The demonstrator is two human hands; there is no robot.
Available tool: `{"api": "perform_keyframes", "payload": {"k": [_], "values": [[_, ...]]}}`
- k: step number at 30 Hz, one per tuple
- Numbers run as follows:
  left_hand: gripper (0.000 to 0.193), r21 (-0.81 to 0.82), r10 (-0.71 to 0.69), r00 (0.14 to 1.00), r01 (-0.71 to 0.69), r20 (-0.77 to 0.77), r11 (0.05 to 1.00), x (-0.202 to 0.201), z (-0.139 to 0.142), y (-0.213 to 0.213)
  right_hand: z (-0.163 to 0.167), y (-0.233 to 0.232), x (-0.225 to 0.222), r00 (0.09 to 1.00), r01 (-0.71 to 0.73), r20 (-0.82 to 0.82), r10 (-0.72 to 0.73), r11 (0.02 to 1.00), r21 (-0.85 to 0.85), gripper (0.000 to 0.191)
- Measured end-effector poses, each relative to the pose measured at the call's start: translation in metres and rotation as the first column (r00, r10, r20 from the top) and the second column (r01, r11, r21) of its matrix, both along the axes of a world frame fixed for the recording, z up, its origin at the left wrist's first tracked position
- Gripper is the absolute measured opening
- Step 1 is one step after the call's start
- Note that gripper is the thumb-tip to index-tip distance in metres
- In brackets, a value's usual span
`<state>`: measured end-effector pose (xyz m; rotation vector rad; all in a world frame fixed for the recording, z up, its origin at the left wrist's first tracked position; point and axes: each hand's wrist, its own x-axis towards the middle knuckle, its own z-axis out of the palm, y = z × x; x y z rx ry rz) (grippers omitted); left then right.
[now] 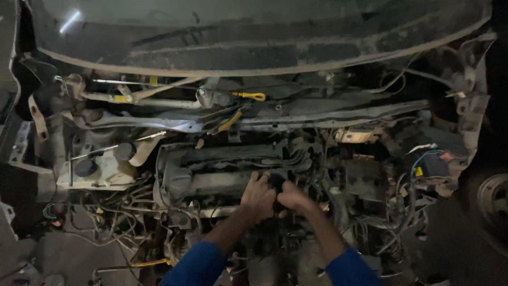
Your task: The person works in the open engine bay of a car with the front body panels removed, using a socket wrench to loosen and remove bolts from the engine area. They reposition the wrench on fasteners, use both hands to turn it, and set bolts aside while continuing to work on the engine components.
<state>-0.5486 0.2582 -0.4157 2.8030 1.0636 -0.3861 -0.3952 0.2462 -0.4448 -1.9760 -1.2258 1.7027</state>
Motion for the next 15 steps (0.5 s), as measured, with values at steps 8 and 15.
{"api": "perform_keyframes", "payload": {"k": [8,15], "values": [[0.037,0.009,0.032,0.986,-0.034,0.161,0.999,-0.001,-0.010,-0.002,0.006,0.003,0.000,0.984,-0.018,0.179,0.017,1.000,0.007,0.030],[0.029,0.104,-0.014,0.963,-0.015,0.269,0.994,-0.008,-0.017,-0.013,-0.014,-0.003,0.000,0.953,0.014,0.303,-0.026,0.999,0.042,0.026]]}}
